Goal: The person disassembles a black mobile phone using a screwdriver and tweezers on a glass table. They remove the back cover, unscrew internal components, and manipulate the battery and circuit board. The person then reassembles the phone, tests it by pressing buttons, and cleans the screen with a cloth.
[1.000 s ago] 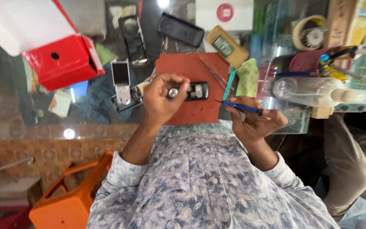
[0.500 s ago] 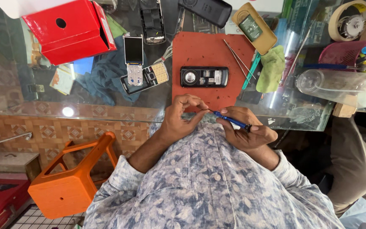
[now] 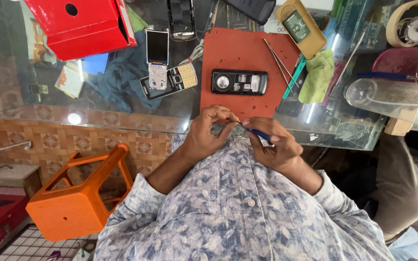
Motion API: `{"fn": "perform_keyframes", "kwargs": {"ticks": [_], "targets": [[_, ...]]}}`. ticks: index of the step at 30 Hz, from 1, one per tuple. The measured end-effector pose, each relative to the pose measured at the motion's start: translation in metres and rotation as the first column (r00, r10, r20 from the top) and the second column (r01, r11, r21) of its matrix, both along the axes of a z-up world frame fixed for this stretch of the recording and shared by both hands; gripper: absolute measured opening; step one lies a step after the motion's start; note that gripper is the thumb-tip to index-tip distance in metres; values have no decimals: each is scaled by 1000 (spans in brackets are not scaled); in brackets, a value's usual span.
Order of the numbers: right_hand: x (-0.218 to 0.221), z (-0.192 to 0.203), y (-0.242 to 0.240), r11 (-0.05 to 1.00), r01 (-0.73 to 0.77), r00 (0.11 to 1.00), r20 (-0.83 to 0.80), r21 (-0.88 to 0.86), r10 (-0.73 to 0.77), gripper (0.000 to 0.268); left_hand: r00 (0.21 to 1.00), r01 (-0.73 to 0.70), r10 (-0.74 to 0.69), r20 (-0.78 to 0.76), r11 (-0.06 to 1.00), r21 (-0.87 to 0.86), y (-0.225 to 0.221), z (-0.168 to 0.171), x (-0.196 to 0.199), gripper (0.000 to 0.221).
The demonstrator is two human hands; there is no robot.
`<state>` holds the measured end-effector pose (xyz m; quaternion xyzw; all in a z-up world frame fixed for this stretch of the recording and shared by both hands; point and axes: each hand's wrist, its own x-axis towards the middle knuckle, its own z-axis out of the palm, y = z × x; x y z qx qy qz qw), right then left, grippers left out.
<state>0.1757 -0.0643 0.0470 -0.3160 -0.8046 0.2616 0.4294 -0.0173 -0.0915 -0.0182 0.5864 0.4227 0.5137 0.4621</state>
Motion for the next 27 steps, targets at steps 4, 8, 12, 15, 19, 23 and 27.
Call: {"fn": "perform_keyframes", "kwargs": {"ticks": [4,8,12,15,19,23,27], "targets": [[-9,2,8,993,-118,993,19,24,118,72,991,-81,91,-101,992,96,-7,-5,-7,42],[-19,-11,19,991,-132,989,-57,15,133,77,996,-86,88,-25,995,42,3,-12,-10,37],[-35,-32,42,988,-149,969,-201,-25,141,77,969,-182,170,-180,982,-48,21,3,-22,39],[-44,-38,54,988,-148,973,-183,-39,138,69,945,-197,190,-266,980,-2,29,18,-28,39],[-43,-35,60,989,-145,986,-84,-10,144,63,919,-151,152,-365,988,32,32,25,-33,46],[-44,-34,60,990,-138,989,-58,-4,138,62,905,-138,141,-400,990,38,30,21,-34,47],[-44,-35,60,994,-107,993,-41,9,108,62,897,-137,141,-419,990,39,29,17,-35,48]]}}
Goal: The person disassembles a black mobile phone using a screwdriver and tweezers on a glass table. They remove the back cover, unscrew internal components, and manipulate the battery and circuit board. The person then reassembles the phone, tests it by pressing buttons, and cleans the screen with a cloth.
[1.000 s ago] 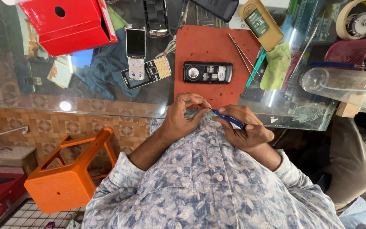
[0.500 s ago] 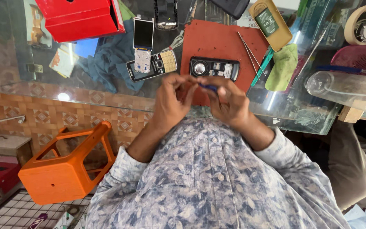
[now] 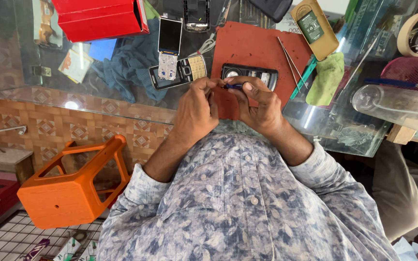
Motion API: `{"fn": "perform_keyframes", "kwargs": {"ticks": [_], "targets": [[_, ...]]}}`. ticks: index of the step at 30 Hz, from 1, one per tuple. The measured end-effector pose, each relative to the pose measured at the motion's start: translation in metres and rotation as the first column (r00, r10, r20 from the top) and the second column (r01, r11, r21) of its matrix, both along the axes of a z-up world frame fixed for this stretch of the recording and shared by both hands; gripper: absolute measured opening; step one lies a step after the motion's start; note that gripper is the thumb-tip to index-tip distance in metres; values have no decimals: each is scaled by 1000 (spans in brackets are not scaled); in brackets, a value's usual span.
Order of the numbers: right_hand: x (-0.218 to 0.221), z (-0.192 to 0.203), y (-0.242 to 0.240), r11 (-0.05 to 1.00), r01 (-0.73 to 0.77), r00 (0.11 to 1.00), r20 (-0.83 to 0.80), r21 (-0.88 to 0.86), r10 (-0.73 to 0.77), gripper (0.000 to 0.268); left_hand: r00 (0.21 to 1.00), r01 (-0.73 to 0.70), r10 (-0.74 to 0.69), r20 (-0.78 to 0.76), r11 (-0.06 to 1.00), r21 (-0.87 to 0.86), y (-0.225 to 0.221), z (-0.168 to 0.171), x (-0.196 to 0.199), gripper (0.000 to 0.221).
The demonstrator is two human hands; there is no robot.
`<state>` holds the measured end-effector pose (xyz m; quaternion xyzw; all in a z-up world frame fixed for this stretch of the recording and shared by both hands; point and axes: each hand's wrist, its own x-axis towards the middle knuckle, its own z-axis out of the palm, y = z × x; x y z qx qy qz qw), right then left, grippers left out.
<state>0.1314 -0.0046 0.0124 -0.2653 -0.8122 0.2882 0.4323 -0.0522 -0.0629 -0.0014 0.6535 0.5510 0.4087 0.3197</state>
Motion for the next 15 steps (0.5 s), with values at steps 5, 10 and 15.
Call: {"fn": "perform_keyframes", "kwargs": {"ticks": [5,10,15], "targets": [[-2,-6,1,1000,-21,1000,-1,11,21,64,999,1,0,-52,1000,15,1,-4,-1,48],[-7,7,5,961,42,984,155,273,-87,76,1000,-8,10,-28,999,49,7,1,-4,55],[-10,7,8,990,-138,988,68,-22,139,74,987,32,-4,-161,984,174,26,-13,-4,80]]}}
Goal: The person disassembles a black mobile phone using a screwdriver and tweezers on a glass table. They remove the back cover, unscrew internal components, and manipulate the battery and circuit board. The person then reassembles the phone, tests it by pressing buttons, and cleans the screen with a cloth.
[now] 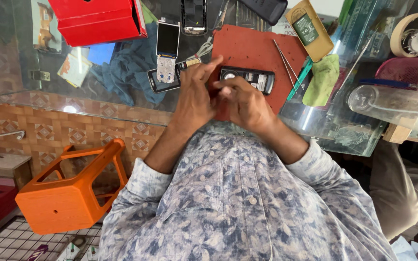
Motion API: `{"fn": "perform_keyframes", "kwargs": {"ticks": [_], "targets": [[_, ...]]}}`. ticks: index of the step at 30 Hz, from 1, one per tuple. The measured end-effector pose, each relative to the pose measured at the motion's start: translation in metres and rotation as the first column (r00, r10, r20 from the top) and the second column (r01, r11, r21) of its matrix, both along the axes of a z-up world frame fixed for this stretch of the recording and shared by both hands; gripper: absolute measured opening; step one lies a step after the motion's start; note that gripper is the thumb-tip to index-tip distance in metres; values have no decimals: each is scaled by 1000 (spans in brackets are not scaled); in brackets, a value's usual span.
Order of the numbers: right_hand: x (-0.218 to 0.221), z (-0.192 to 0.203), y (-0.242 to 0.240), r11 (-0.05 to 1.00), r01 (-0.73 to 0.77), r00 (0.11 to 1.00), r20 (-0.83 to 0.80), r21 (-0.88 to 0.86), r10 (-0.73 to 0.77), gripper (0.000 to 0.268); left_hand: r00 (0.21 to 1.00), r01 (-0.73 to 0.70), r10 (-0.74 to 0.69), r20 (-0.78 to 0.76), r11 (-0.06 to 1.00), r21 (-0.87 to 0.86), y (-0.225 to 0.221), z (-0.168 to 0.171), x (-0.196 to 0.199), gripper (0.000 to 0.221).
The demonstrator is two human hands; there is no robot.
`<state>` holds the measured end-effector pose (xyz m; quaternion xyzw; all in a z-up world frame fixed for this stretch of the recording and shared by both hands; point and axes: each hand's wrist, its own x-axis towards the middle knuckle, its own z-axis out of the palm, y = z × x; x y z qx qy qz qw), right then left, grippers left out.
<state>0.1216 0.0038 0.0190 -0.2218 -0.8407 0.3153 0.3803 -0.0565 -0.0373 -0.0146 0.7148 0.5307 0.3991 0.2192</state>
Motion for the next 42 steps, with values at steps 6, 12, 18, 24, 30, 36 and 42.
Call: {"fn": "perform_keyframes", "kwargs": {"ticks": [6,12,18,24,30,36,42], "targets": [[5,-2,-1,994,-21,998,-50,107,27,78,1000,2,-3,16,1000,15,-1,-23,-1,78],[-1,-14,-7,972,127,990,37,197,-137,88,998,-14,17,52,998,-63,-5,-18,0,84],[-2,-19,-9,954,190,969,111,232,-220,90,1000,-20,21,7,998,-62,-5,-17,-1,80],[-5,-6,-9,973,173,981,67,151,-185,89,999,-34,36,22,997,-71,-4,-19,2,76],[1,-5,-12,996,90,996,31,0,-90,96,999,-30,31,25,999,-23,-2,-17,0,77],[1,-17,-14,972,139,988,47,189,-150,101,999,-46,47,17,998,-43,-4,-17,2,73],[5,-26,-19,989,137,979,141,61,-144,102,999,-31,33,24,996,-82,-6,-19,2,72]]}}
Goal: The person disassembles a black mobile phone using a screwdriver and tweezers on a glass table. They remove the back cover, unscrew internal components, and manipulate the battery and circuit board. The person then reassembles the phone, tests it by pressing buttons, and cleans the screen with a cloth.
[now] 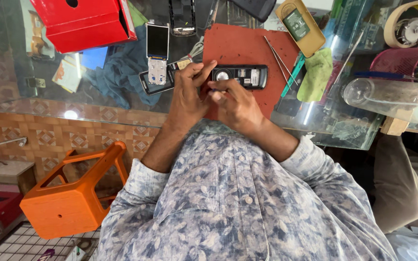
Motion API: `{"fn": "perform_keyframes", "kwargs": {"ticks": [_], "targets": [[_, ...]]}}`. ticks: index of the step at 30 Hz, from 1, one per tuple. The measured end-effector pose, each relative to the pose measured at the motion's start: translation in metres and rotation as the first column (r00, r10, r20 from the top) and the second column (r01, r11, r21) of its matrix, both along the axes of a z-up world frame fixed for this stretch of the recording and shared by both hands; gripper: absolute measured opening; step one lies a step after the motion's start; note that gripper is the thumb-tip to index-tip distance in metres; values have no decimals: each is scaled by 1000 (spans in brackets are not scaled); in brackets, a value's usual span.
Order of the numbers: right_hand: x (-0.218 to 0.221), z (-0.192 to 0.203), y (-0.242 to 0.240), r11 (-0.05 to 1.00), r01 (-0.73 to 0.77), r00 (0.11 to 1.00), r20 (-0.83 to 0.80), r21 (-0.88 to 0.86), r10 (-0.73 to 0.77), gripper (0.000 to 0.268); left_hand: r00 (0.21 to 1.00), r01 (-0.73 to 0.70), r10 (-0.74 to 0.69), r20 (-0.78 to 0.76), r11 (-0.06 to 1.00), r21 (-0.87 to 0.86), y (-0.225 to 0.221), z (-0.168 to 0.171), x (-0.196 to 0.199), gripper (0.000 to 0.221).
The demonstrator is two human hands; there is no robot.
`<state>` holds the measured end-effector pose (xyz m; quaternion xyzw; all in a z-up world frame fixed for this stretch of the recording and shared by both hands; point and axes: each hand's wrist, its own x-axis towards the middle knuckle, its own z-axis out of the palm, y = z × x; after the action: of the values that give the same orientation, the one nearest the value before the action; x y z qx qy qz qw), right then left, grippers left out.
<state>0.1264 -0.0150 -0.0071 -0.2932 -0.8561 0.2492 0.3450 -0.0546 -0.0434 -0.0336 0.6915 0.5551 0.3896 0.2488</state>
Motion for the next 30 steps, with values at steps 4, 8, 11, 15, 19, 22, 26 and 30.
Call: {"fn": "perform_keyframes", "kwargs": {"ticks": [4,8,11,15,19,22,26,30], "targets": [[-2,-9,-5,986,62,998,-32,157,-58,103,1000,1,-1,-11,1000,30,1,-2,0,73],[-4,-10,-4,972,102,994,-70,210,-89,101,1000,21,-21,-3,1000,23,1,-1,-1,74],[-5,-3,1,971,79,994,-89,228,-60,91,999,39,-39,24,999,15,2,-1,-2,73],[23,24,18,941,-172,973,-100,291,209,70,999,24,-26,-24,998,-53,4,2,0,73],[29,27,11,983,174,874,-450,-56,-181,75,998,43,-44,-48,998,-35,10,8,-4,75],[59,28,10,936,247,828,-446,-251,-339,69,995,92,-93,-36,995,-25,14,19,-7,75],[72,16,-12,897,294,827,-383,-331,-412,69,992,117,-116,-42,993,31,21,29,-3,86],[80,6,-22,869,281,799,-402,-407,-447,67,987,157,-157,-25,988,5,25,28,0,81]]}}
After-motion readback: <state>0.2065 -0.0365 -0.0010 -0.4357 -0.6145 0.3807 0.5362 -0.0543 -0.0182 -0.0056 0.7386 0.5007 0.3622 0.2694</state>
